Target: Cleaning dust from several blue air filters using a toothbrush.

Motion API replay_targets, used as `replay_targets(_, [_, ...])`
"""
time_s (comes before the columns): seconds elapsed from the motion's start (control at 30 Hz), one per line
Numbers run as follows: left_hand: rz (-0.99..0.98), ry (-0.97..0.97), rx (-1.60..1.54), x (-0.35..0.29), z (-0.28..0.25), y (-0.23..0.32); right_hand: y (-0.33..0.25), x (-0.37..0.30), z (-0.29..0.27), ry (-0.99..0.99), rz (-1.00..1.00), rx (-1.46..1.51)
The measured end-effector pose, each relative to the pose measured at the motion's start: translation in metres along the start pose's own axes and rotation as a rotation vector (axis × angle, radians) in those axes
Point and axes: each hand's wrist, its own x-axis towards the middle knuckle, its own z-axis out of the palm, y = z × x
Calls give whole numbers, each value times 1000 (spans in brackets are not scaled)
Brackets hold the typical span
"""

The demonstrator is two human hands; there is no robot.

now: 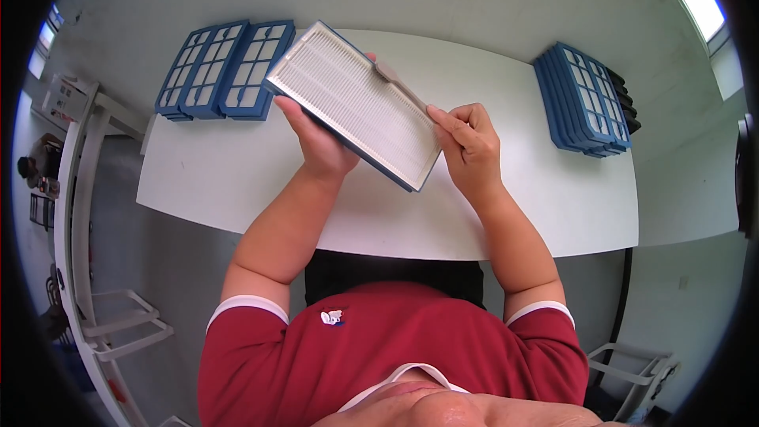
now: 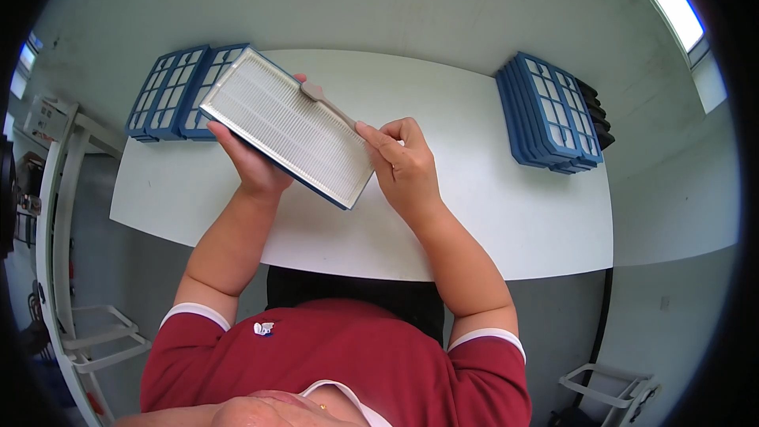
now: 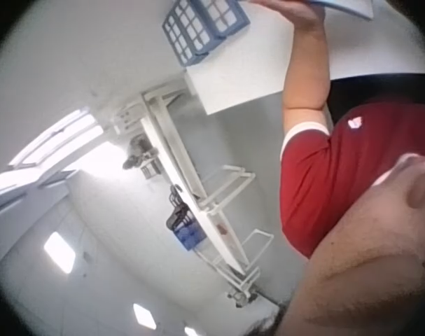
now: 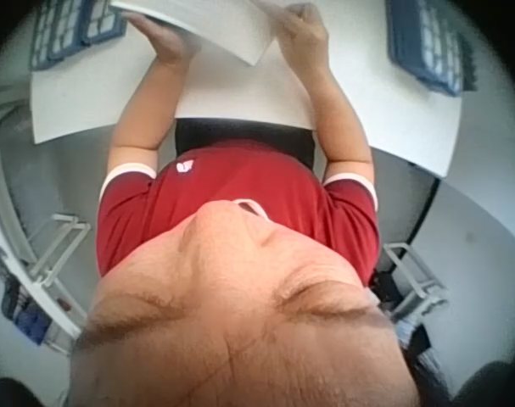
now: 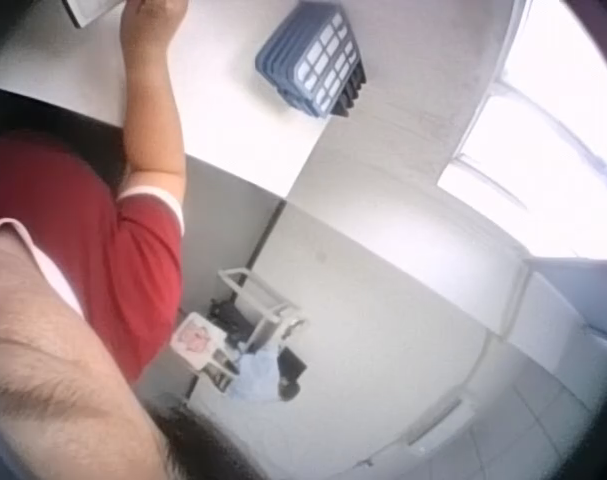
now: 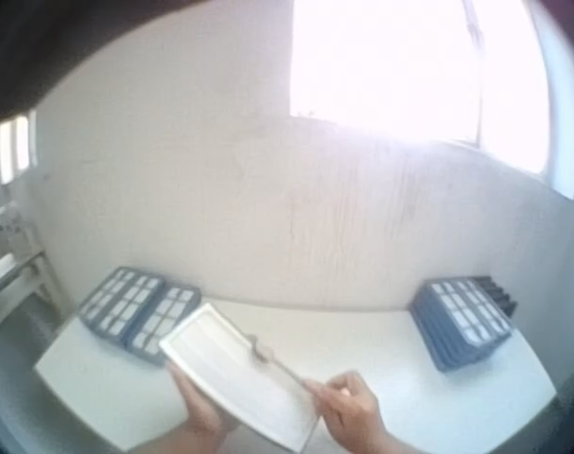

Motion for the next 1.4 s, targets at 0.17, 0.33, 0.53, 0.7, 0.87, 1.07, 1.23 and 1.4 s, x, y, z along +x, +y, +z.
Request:
replay_targets(0.17, [3, 31, -69, 1, 2, 5, -13, -5, 6, -68, -49, 53])
replay_targets(0.33, [12, 54, -87, 2, 0, 6, -18, -10, 10, -87, -80, 80])
replay_targets(0.53, [15, 85, -81, 5, -5, 7, -23, -10, 13, -124, -110, 131])
replay_targets(0.7, [-16, 98, -96, 8, -3, 5, -17, -6, 9, -160, -108, 126])
replay_targets(0.87, [-24, 91, -101, 5, -4, 11, -1, -1, 6, -39, -53, 10])
replay_targets(1.07, [-5, 94, -70, 9, -6, 15, -4, -3, 0, -116, 15, 81])
replay_targets(1.23, [114, 177, -2, 14, -8, 18, -16, -5, 1, -254, -50, 235])
replay_targets(1.4, [58, 195, -77, 12, -2, 19, -4, 0, -1, -137, -17, 79])
